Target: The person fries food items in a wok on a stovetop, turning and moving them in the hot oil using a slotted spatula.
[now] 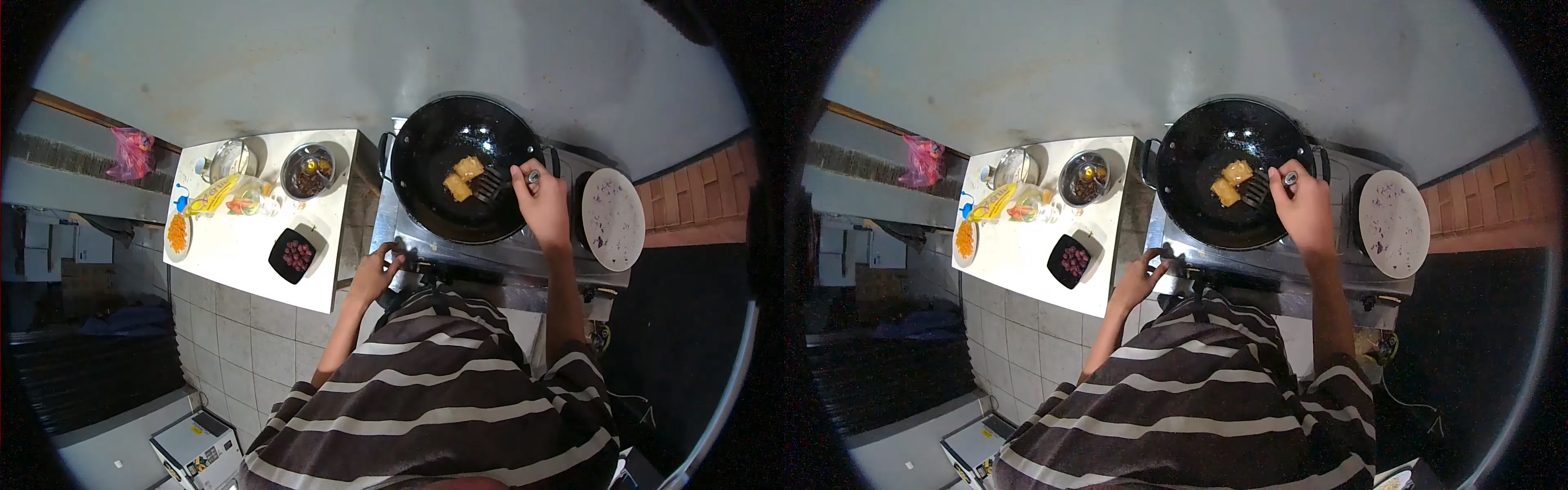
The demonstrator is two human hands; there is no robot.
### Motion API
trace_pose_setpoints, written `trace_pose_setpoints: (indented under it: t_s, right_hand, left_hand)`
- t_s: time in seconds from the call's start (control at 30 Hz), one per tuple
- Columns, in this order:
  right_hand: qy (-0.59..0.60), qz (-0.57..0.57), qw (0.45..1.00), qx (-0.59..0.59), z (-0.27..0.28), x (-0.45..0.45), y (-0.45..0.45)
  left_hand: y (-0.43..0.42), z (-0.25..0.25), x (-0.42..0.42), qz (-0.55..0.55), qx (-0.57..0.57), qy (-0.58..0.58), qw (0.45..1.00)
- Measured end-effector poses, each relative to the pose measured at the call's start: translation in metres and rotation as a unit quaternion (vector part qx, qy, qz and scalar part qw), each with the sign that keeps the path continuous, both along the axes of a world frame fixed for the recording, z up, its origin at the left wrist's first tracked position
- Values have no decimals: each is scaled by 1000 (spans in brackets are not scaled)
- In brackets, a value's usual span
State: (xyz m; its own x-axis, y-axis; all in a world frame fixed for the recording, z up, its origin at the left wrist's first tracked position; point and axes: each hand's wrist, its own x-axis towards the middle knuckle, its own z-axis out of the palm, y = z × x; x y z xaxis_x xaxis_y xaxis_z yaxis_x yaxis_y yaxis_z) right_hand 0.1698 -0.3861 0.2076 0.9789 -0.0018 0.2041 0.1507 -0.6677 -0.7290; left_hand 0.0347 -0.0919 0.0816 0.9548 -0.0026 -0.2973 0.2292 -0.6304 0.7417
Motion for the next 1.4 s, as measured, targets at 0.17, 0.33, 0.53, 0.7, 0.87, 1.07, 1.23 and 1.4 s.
trace_pose_setpoints:
  t_s: [0.17, 0.33, 0.53, 0.7, 0.87, 1.07, 1.23, 1.4]
  right_hand:
    - [97, 3, 993, 61, -12, 2, -7]
    - [143, 65, 982, 106, -21, 5, -16]
    - [123, 151, 973, 127, -23, 6, -14]
    - [109, 131, 972, 165, -14, 8, -6]
    - [61, 126, 978, 154, -16, 16, -8]
    - [37, 111, 985, 130, -10, 24, -7]
    - [32, 83, 988, 127, -6, 28, -1]
    - [67, 85, 983, 146, 9, 26, 8]
  left_hand:
    - [-1, -3, 0, -10, 10, -10, 1000]
    - [-6, 4, 3, -19, 41, -1, 999]
    - [-11, 1, 5, -18, 66, 0, 998]
    - [-20, 5, 7, -20, 105, -8, 994]
    - [-25, -2, 4, -3, 108, -8, 994]
    - [-25, -4, -3, 5, 83, -16, 996]
    - [-23, -3, -5, 0, 82, -25, 996]
    - [-19, -2, -5, 1, 65, -19, 998]
